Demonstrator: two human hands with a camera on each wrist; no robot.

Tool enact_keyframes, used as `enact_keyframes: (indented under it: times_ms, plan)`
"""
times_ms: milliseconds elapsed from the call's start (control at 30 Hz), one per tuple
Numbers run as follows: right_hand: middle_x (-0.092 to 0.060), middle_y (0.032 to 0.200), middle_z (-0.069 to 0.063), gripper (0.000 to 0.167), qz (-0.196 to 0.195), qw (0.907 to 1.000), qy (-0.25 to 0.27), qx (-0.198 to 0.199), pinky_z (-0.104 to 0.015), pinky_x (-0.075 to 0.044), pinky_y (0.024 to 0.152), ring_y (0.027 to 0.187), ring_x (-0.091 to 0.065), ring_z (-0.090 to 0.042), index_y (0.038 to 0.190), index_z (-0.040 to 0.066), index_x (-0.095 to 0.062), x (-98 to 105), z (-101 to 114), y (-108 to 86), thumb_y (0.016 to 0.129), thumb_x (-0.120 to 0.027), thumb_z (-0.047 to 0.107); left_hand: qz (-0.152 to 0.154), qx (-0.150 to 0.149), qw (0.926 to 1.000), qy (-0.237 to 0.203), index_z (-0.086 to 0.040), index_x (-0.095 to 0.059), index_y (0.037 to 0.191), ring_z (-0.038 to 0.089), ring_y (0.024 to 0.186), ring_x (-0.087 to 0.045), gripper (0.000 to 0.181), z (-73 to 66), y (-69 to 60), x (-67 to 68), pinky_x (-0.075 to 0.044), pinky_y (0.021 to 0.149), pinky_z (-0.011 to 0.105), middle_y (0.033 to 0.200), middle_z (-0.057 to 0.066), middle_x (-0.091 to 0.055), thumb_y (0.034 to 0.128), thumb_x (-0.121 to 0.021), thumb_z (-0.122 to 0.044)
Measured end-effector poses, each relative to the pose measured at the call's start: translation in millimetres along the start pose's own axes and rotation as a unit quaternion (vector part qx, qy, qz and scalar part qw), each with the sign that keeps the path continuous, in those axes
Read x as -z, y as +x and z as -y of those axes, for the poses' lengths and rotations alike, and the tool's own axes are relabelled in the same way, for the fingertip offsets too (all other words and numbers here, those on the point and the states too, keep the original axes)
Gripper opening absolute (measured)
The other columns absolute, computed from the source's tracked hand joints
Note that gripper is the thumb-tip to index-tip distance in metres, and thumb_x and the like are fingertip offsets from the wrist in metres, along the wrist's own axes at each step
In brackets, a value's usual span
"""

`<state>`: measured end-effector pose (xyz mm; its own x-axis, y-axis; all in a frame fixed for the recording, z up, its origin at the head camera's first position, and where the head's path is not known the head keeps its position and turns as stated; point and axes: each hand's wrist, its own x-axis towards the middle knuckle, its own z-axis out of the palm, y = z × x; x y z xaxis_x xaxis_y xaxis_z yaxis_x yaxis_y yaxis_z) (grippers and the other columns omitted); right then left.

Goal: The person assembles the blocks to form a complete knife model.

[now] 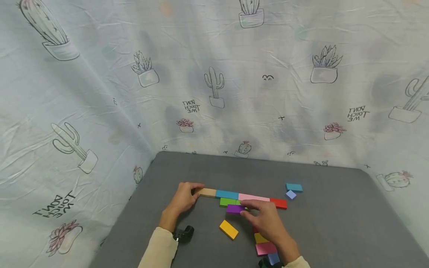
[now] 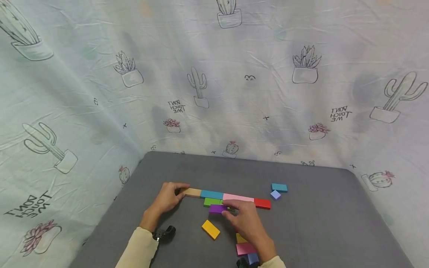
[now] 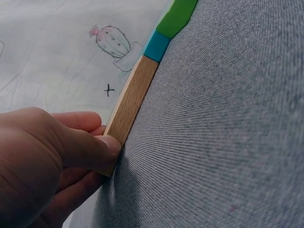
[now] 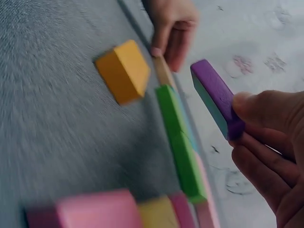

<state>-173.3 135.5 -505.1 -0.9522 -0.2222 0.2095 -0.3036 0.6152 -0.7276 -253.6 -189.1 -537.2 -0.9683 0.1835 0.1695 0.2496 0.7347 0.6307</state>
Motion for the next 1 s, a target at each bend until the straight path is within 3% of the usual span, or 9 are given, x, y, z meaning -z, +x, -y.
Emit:
enact_keyframes:
  times_ms: [300, 600, 1000]
  plan:
    - [-0.083, 0.121, -0.001, 0.032, 0.032, 0.9978, -0.03, 0.049, -0.048, -0.063, 0.103, 0.114, -0.078, -0.021, 0.126, 0.013, -0.084, -32.8, 1.2, 21.0, 0.095, -0.088, 0.018, 0.003, 0.004, 1.0, 0.003, -0.011, -0.084, 0.125, 0.033, 0.125, -0.074, 0.031, 0.6, 1.2, 2.5, -0.059, 0.109, 0.055, 0.124, 0.007, -0.082, 0.0971, -0.079, 0.003]
    - [-0.084, 0.119, 0.0, 0.029, 0.038, 0.9923, -0.094, 0.072, -0.046, -0.065, 0.1, 0.11, -0.08, -0.018, 0.122, 0.015, -0.085, -43.0, -1.5, 24.3, 0.094, -0.089, 0.017, 0.005, 0.004, 1.0, 0.004, -0.011, -0.084, 0.125, 0.033, 0.125, -0.074, 0.032, 0.8, 1.4, 0.0, -0.059, 0.109, 0.055, 0.123, 0.007, -0.082, 0.0964, -0.08, 0.003]
    - [-0.083, 0.118, 0.001, 0.029, 0.047, 0.9883, -0.118, 0.085, -0.048, -0.064, 0.101, 0.111, -0.078, -0.021, 0.122, 0.014, -0.084, -45.1, -2.5, 24.4, 0.094, -0.089, 0.018, 0.005, 0.015, 0.9999, -0.003, -0.012, -0.083, 0.126, 0.032, 0.127, -0.073, 0.032, -0.2, 1.4, -0.3, -0.057, 0.111, 0.056, 0.126, 0.006, -0.082, 0.0975, -0.079, 0.001]
